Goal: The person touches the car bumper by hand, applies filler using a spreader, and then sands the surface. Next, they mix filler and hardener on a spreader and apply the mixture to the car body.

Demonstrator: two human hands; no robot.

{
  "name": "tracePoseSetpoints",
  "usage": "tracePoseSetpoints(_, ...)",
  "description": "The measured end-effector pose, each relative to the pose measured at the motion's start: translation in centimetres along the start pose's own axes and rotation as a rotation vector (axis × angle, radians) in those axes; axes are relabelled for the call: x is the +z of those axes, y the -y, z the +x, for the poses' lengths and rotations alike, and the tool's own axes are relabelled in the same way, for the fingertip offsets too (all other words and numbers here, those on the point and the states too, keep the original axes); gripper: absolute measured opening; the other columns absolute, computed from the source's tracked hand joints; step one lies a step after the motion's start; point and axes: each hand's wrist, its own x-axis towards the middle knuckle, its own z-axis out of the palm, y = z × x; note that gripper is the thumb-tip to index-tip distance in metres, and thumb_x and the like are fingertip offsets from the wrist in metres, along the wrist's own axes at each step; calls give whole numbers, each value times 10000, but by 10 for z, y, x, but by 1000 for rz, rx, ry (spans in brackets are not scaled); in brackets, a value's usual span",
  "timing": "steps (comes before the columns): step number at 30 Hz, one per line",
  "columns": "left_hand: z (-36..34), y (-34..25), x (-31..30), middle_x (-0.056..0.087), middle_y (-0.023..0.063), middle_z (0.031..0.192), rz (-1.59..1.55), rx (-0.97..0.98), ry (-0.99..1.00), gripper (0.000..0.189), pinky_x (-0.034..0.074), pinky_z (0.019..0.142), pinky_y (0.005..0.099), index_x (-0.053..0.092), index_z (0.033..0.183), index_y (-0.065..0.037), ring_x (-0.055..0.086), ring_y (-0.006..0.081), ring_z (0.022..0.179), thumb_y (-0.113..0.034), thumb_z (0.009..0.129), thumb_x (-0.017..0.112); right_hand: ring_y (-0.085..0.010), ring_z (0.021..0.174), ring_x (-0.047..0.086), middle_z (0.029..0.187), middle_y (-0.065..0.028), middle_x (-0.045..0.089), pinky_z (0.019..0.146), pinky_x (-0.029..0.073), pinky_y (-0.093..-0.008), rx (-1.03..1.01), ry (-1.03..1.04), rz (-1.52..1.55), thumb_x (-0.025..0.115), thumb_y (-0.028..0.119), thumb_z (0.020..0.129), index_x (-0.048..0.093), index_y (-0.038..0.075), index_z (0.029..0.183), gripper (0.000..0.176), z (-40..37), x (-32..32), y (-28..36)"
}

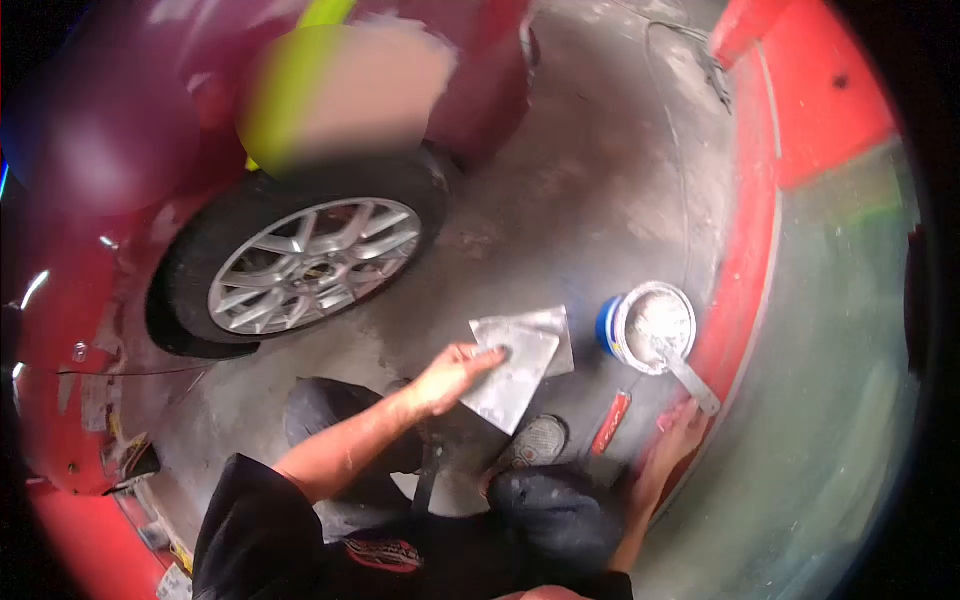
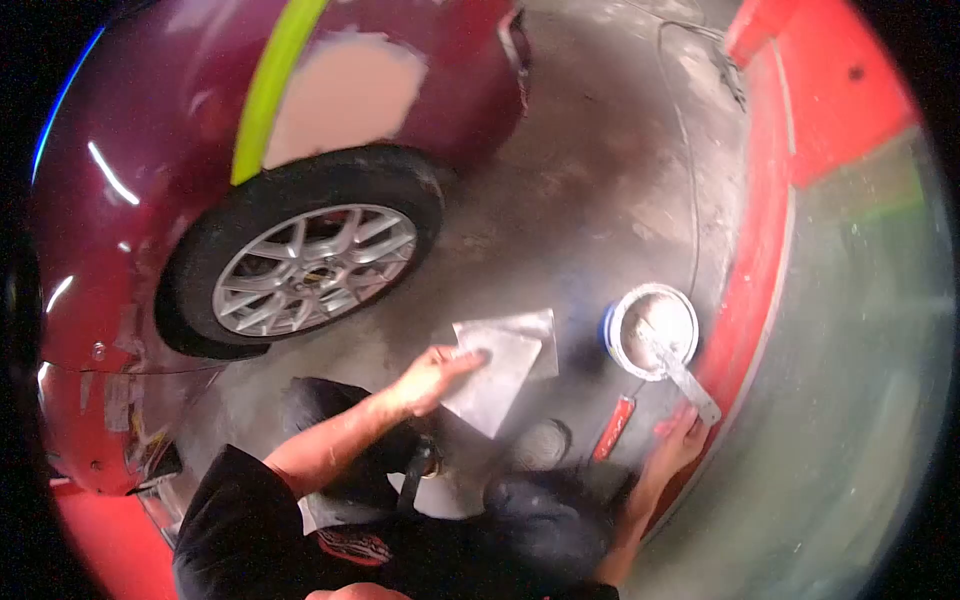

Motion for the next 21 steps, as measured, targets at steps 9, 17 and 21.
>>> tracePoseSetpoints(9, 85, -19, 27, 706, 42, 963, -159, 205, 155, 213, 552, 770, 321, 678, 1054, -45, 671, 146, 829, -223, 939, 667, -118, 505, 586, 576, -48, 622, 472, 444, -265, -115, -11, -190, 642, 303, 949, 688, -21, 850, 341, 23, 41, 37)
tracePoseSetpoints(17, 118, -15, 30, 692, 43, 977, -268, 201, 179, 239, 542, 821, 351, 645, 1078, -38, 665, 161, 882, -223, 930, 677, -137, 699, 644, 760, -121, 683, 625, 503, -314, -423, 132, -364, 590, 220, 958, 682, -72, 1020, 313, -10, 51, 73)
tracePoseSetpoints(21, 116, -21, 41, 688, 55, 999, -311, 213, 202, 249, 539, 834, 361, 640, 1085, -33, 663, 171, 898, -228, 933, 674, -131, 778, 669, 853, -108, 719, 710, 546, -284, -325, 230, -540, 574, 246, 982, 706, -28, 1064, 315, -13, 65, 64)
